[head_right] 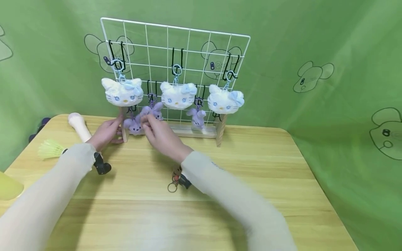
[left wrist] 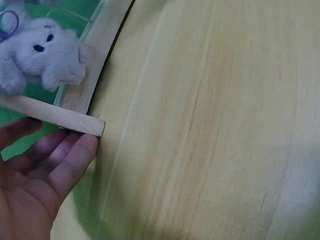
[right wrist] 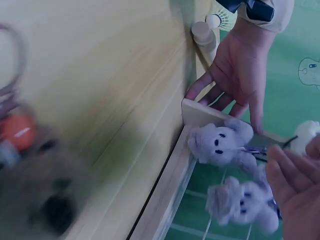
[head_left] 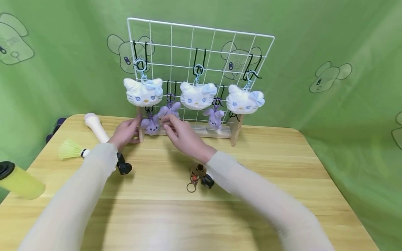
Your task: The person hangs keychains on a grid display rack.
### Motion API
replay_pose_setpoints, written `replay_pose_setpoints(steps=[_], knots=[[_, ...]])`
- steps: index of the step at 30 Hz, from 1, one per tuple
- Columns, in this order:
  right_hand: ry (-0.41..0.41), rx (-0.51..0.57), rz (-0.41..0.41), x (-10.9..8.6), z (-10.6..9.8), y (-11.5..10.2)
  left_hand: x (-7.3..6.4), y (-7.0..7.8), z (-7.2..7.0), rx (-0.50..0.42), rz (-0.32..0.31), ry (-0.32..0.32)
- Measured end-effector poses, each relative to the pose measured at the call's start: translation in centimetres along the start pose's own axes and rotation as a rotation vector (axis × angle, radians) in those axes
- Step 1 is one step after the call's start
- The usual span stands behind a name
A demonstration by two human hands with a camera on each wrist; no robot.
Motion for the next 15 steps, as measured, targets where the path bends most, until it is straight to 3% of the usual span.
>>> replay_pose_setpoints(steps=[7,11,15], knots=[[-0.233,-0.112,0.006,-4.2,-1.5,3.6,0.0,0.0,0.2,0.053,-0.01,0.013],[-0.385,-0.185,0.019,-6.8,-1.2,6.5,0.1,0.0,0.3,0.081,0.006,0.026],[-0.496,-0.301,-0.024,-9.0,-0.5,8.0,0.2,-0.1,0.3,0.129,0.026,0.047]])
Point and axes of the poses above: each hand's wrist, its own x-axis towards the middle knuckle, its own z-axis out of the palm, y = z × x, the point moved 4 cm from there along x, towards the middle knuckle, and after that the axes turned 9 degrees about z, right-handed, at the moved point
